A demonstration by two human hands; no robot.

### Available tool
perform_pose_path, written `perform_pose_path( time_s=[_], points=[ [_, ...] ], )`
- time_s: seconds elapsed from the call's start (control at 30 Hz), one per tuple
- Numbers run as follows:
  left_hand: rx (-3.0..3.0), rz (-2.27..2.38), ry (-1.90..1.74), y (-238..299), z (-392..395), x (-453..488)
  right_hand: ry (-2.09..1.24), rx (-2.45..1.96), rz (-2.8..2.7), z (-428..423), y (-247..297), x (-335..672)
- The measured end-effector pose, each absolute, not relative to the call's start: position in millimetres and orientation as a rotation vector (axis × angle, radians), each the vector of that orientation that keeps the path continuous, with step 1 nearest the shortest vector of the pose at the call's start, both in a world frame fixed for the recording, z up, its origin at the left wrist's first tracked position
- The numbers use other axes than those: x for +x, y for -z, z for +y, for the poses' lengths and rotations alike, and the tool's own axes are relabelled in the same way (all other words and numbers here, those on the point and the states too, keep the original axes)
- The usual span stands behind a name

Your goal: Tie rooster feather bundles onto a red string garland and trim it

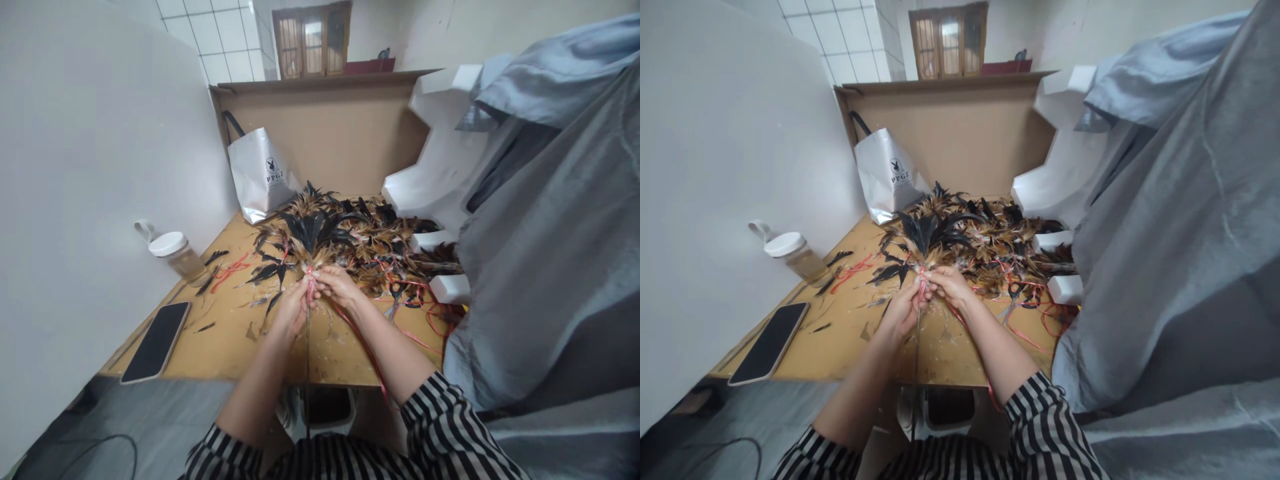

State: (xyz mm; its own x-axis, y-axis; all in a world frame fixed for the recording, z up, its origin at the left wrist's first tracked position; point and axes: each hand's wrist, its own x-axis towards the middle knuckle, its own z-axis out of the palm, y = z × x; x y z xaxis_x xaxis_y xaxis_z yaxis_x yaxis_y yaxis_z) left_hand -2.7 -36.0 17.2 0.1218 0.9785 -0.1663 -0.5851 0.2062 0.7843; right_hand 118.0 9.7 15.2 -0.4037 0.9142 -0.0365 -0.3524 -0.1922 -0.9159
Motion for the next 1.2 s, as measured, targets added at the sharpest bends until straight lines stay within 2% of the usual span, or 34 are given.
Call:
perform_pose_path(
  time_s=[0.33, 0.73, 0.87, 1.1, 1.2],
  points=[
    [0.633, 0.74, -1.026, -17, -36, -21, -1.708, -0.738, -1.34, 10, -22, 126],
    [0.742, 0.548, -0.855, -21, -46, -23, -1.824, -0.671, -1.424, 10, -20, 128],
    [0.801, 0.657, -0.962, -19, -47, -18, -1.786, -0.711, -1.453, 10, -18, 124],
    [0.783, 1.051, -1.191, -10, -41, -4, -1.44, -1.014, -1.387, 9, -9, 107],
    [0.754, 1.098, -1.223, -11, -41, -1, -1.416, -1.066, -1.325, 7, -9, 103]
  ],
)
